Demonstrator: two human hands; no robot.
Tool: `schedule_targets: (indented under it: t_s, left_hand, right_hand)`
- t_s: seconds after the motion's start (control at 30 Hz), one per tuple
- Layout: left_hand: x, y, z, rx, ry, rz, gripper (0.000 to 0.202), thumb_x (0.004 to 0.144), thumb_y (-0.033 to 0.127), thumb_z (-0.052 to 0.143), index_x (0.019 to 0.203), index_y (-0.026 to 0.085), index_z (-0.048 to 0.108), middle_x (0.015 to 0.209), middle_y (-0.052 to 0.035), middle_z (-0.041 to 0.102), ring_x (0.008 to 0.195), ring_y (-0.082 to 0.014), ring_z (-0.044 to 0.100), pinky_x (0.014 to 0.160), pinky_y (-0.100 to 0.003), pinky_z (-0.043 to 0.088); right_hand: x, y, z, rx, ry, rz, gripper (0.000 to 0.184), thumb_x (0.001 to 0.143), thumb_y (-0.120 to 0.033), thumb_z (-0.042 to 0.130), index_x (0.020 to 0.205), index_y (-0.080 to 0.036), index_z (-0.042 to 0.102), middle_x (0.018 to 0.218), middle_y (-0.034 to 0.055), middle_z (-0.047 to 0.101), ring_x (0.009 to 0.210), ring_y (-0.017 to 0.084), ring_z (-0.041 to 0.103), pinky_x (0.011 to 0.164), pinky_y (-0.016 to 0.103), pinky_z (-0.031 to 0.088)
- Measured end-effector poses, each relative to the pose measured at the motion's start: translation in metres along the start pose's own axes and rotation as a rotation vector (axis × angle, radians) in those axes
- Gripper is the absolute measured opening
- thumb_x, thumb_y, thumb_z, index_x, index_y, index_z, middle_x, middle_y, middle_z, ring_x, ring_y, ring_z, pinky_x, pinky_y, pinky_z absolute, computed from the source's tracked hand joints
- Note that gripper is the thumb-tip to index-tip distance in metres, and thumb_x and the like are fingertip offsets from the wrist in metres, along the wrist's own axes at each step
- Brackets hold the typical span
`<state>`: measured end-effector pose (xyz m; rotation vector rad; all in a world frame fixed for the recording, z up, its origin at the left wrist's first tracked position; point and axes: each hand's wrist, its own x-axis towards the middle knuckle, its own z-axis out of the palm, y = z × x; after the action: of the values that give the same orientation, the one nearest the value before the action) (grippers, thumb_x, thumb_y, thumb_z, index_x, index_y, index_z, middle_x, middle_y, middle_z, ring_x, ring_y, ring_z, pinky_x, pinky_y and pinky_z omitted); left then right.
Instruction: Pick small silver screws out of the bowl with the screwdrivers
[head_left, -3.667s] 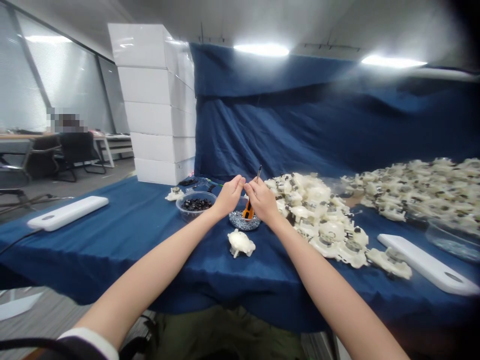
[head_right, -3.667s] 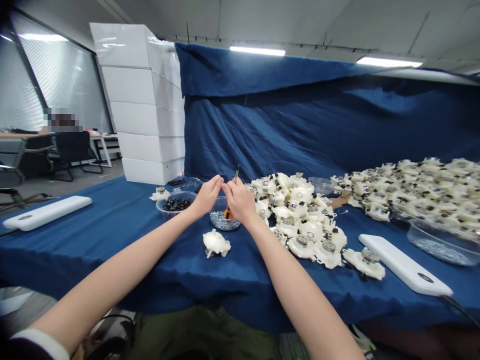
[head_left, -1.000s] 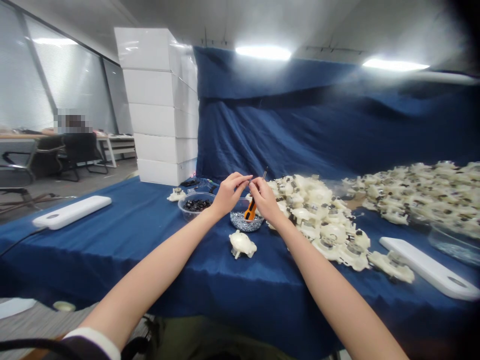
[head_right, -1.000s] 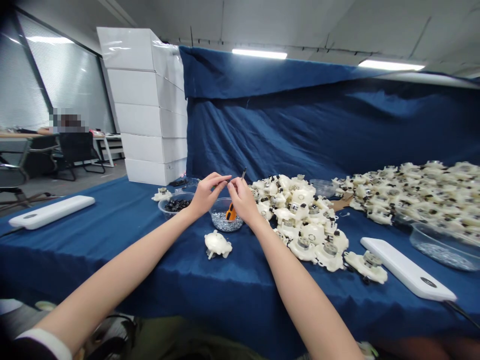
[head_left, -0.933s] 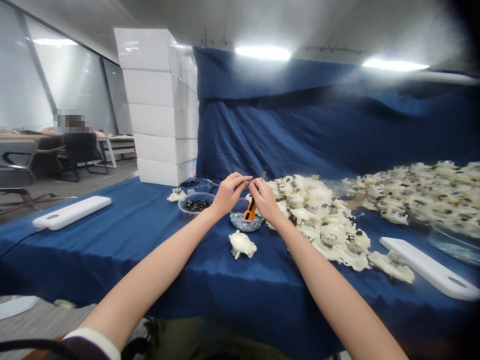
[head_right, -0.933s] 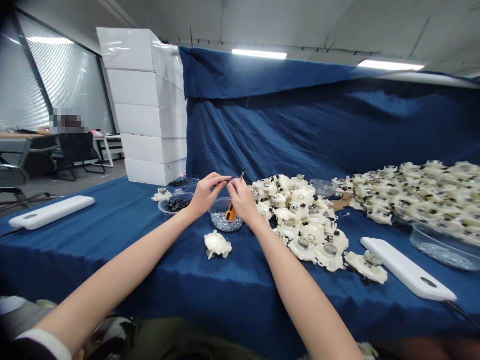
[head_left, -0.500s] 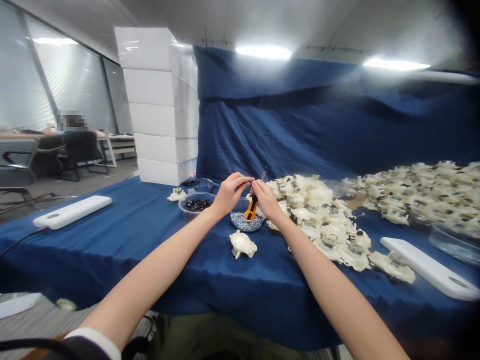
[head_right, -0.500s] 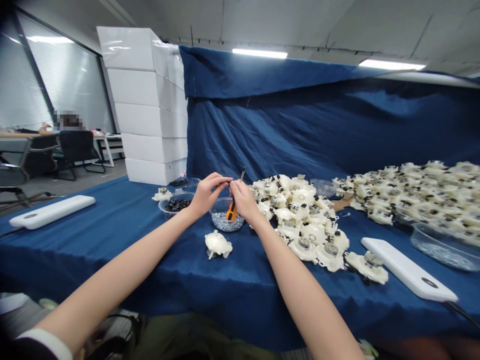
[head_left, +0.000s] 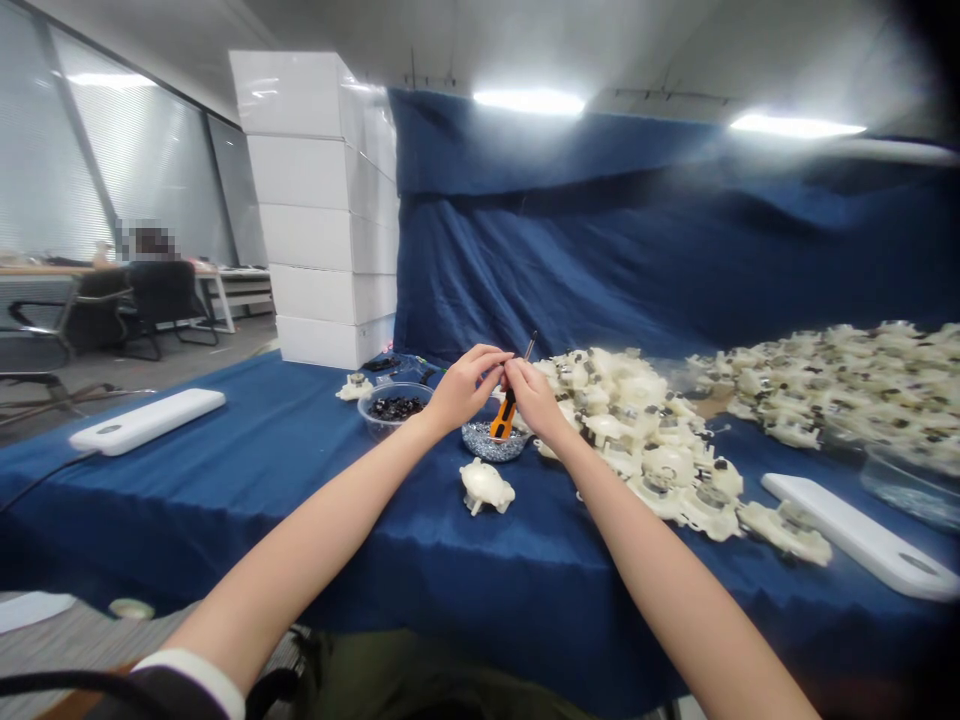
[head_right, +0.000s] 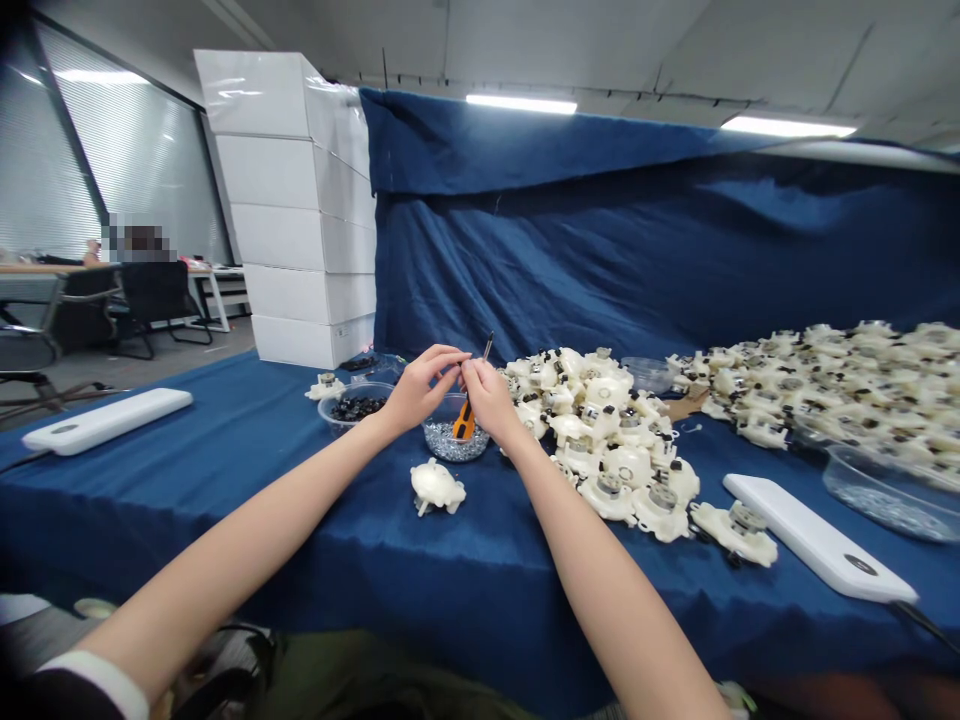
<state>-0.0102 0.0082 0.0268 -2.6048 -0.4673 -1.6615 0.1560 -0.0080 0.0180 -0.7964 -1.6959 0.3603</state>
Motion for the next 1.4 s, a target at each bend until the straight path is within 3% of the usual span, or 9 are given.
schedule_targets:
  t_s: [0.2, 0.5, 0.67, 0.73, 0.9, 0.97, 1.13, 1.3, 1.4]
  left_hand:
    - [0.0, 0.002, -0.001, 0.043, -0.061, -0.03, 0.03, 0.105, 0.027, 0.047, 0.13, 0.02, 0.063, 0.119, -0.0099, 0.066, 0.115, -0.0213, 0.062, 0.098, -0.037, 0.053]
    - [0.0, 0.002, 0.002, 0.103, -0.061, -0.156, 0.018, 0.105, 0.029, 0.048, 0.102, 0.017, 0.061, 0.097, -0.0069, 0.066, 0.093, -0.0195, 0.063, 0.088, -0.034, 0.051]
    - [-0.003, 0.002, 0.005, 0.219, -0.085, -0.261, 0.022, 0.107, 0.032, 0.041, 0.102, 0.019, 0.058, 0.097, -0.0067, 0.069, 0.092, -0.0213, 0.065, 0.082, -0.033, 0.048]
    - [-0.003, 0.002, 0.006, 0.271, -0.074, -0.292, 0.025, 0.108, 0.032, 0.038, 0.097, 0.019, 0.057, 0.09, -0.006, 0.067, 0.086, -0.0209, 0.065, 0.076, -0.032, 0.046]
    - [-0.001, 0.005, 0.004, 0.374, -0.05, -0.352, 0.031, 0.107, 0.031, 0.039, 0.08, 0.021, 0.051, 0.075, -0.0041, 0.063, 0.072, -0.0197, 0.062, 0.064, -0.03, 0.037]
    - [-0.001, 0.007, 0.003, 0.385, -0.037, -0.369, 0.033, 0.107, 0.032, 0.039, 0.078, 0.021, 0.05, 0.073, -0.0037, 0.062, 0.069, -0.0189, 0.06, 0.063, -0.03, 0.035]
    - [0.0, 0.009, 0.002, 0.386, -0.021, -0.379, 0.033, 0.106, 0.034, 0.04, 0.078, 0.021, 0.05, 0.073, -0.0038, 0.063, 0.069, -0.0191, 0.061, 0.063, -0.029, 0.033]
    - [-0.001, 0.007, 0.003, 0.373, -0.035, -0.371, 0.03, 0.105, 0.032, 0.042, 0.08, 0.021, 0.053, 0.074, -0.0038, 0.064, 0.069, -0.0191, 0.061, 0.063, -0.029, 0.034]
    - [-0.001, 0.007, 0.003, 0.365, -0.039, -0.373, 0.03, 0.105, 0.032, 0.043, 0.079, 0.021, 0.053, 0.073, -0.0035, 0.064, 0.068, -0.0187, 0.06, 0.063, -0.029, 0.034]
  right_hand:
    - [0.001, 0.001, -0.002, -0.022, -0.001, 0.001, 0.048, 0.101, -0.058, 0.043, 0.072, -0.022, 0.057, 0.077, 0.0025, 0.057, 0.077, 0.02, 0.056, 0.077, 0.035, 0.044]
    - [-0.003, 0.001, -0.003, -0.247, 0.0, -0.059, 0.047, 0.106, -0.052, 0.035, 0.077, -0.023, 0.058, 0.082, 0.0044, 0.06, 0.082, 0.022, 0.057, 0.078, 0.034, 0.043]
    - [-0.007, -0.002, -0.005, -0.438, 0.026, -0.066, 0.023, 0.104, -0.035, 0.041, 0.106, -0.025, 0.062, 0.102, 0.0072, 0.065, 0.093, 0.025, 0.061, 0.082, 0.037, 0.044]
    - [-0.008, -0.002, -0.005, -0.453, 0.018, -0.077, 0.024, 0.101, -0.026, 0.042, 0.117, -0.025, 0.06, 0.109, 0.0082, 0.065, 0.096, 0.026, 0.062, 0.085, 0.039, 0.045]
    - [-0.009, -0.001, -0.004, -0.353, 0.042, -0.121, 0.033, 0.1, -0.019, 0.037, 0.127, -0.025, 0.054, 0.11, 0.0078, 0.065, 0.087, 0.022, 0.065, 0.083, 0.039, 0.049]
    - [-0.01, -0.003, -0.004, -0.266, 0.108, -0.14, 0.031, 0.102, -0.023, 0.036, 0.131, -0.027, 0.049, 0.114, 0.0071, 0.064, 0.079, 0.018, 0.065, 0.079, 0.037, 0.051]
    - [-0.009, -0.012, -0.007, -0.114, 0.285, -0.192, 0.029, 0.105, -0.028, 0.035, 0.133, -0.03, 0.045, 0.121, 0.0066, 0.06, 0.082, 0.016, 0.068, 0.081, 0.036, 0.054]
    - [-0.006, -0.005, -0.008, -0.179, 0.044, -0.155, 0.025, 0.096, -0.022, 0.046, 0.119, -0.026, 0.055, 0.115, 0.007, 0.061, 0.081, 0.016, 0.065, 0.076, 0.033, 0.055]
    - [-0.006, 0.001, -0.003, -0.156, -0.001, -0.12, 0.014, 0.094, -0.024, 0.05, 0.108, -0.025, 0.05, 0.112, 0.0061, 0.061, 0.08, 0.016, 0.067, 0.072, 0.032, 0.054]
